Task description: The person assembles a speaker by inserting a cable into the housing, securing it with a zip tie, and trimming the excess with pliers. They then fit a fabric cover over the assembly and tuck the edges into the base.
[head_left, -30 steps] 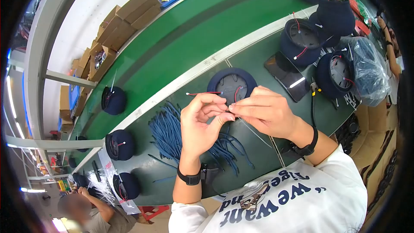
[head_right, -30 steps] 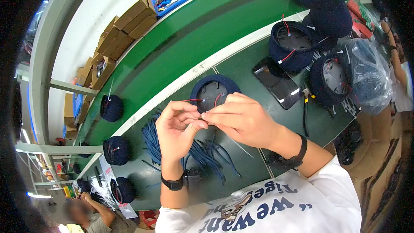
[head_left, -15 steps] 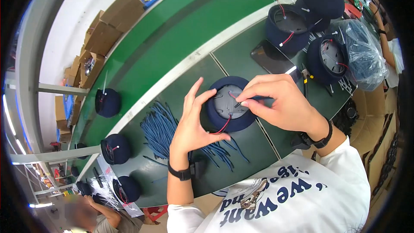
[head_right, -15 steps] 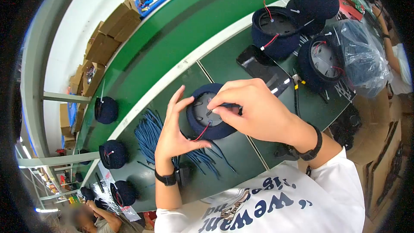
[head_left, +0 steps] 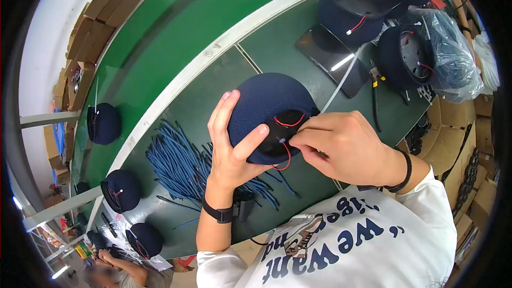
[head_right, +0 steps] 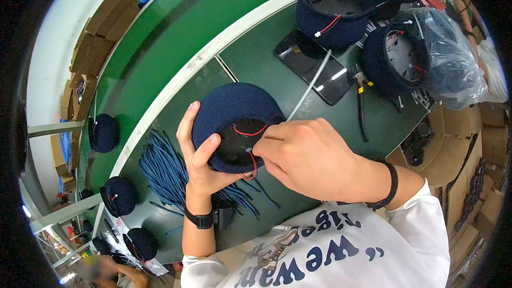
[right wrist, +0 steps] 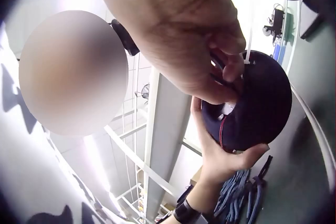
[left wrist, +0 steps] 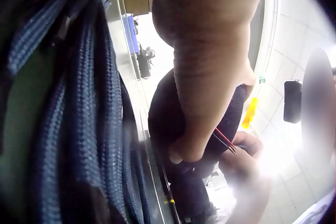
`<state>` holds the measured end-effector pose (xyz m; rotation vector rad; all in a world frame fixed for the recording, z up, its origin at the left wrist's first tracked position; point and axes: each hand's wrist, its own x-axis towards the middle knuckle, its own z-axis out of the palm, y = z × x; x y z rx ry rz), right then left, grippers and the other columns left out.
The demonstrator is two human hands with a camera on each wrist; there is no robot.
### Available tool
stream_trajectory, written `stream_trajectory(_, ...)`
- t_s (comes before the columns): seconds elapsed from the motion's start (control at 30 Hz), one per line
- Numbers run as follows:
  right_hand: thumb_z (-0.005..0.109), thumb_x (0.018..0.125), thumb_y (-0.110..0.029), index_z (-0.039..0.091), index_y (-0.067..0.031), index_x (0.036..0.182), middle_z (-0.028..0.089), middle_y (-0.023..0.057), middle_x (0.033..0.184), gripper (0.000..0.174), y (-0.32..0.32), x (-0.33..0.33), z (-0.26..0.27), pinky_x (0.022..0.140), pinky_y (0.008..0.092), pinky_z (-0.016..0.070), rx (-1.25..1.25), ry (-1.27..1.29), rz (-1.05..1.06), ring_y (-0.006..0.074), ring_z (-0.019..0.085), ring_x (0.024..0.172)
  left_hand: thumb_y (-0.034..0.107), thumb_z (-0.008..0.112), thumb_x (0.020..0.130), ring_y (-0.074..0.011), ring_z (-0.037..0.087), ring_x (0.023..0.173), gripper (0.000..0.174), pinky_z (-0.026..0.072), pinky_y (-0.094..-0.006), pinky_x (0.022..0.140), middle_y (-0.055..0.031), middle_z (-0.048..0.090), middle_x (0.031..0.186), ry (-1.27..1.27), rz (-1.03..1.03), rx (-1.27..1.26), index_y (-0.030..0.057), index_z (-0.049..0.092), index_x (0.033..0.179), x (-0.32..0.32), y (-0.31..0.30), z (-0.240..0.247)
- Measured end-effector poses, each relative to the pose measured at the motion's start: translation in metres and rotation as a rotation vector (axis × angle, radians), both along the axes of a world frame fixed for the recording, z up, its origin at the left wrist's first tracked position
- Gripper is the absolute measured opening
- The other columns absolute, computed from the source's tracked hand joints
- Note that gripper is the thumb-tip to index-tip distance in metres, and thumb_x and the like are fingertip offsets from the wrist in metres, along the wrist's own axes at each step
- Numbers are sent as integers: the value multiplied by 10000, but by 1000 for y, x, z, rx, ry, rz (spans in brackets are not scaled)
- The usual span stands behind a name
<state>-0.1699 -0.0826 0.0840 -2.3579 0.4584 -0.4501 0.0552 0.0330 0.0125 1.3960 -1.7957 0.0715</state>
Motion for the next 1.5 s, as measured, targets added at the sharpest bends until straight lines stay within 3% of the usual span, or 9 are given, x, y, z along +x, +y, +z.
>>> stream_trajectory(0.1,749,860,-52,741,-53,990,724,98,899,130,4,3,-7,674,443,591,88,-16,-11,330,728,785,413,1059,539,-527,493,1415,1082,451,-593,1133,-316,411,1599,-77,25,3,279,494,1452,1,3,6)
stream_trajectory(0.23,751,868,-14,749,-43,997,738,107,900,133,8,10,-14,624,403,584,240,-75,-76,294,720,696,224,1026,545,-474,514,1394,888,459,-559,1121,-281,478,1570,24,67,-14,309,654,1346,-3,5,13)
stream_trajectory(0.37,746,870,17,751,-28,986,740,122,879,124,16,15,-16,579,370,569,316,-155,-177,260,697,616,197,1010,569,-454,536,1364,858,471,-531,1086,-263,500,1553,-11,85,-39,325,684,1352,0,7,18)
stream_trajectory(0.53,734,861,18,731,-19,1006,710,137,884,150,15,14,-10,586,382,572,295,-55,-105,270,692,621,173,986,599,-441,547,1344,813,477,-523,1051,-243,518,1535,-43,89,-33,334,702,1345,1,8,24)
stream_trajectory(0.67,721,838,62,744,-27,1030,686,101,899,213,13,13,-7,537,313,520,235,-34,-85,210,659,611,179,979,605,-434,549,1337,807,476,-523,1043,-236,523,1527,-55,84,-38,340,702,1346,-2,8,26)
stream_trajectory(0.87,734,832,67,734,-36,1050,686,96,926,241,21,12,-13,600,363,575,107,-105,-83,270,703,700,209,981,615,-428,538,1348,791,465,-523,1053,-233,517,1532,-70,75,-41,340,705,1345,-1,10,27)
stream_trajectory(0.97,713,856,40,699,-13,1037,691,138,1006,189,16,12,-10,691,457,607,138,-81,-27,373,716,797,227,985,617,-427,531,1355,788,459,-522,1061,-232,511,1539,-67,81,-21,341,705,1344,0,10,30)
stream_trajectory(1.27,735,896,22,735,-12,1078,749,146,910,185,34,17,-5,628,375,585,326,-141,-265,332,739,742,268,1006,581,-430,532,1359,833,450,-524,1099,-254,499,1548,-89,109,-32,334,698,1353,0,13,35)
stream_trajectory(1.5,721,909,22,707,-26,1144,753,147,960,240,33,14,-11,623,390,588,210,-244,-211,298,745,747,292,1015,563,-448,526,1365,878,453,-529,1105,-269,488,1562,-61,139,-44,321,682,1375,0,11,38)
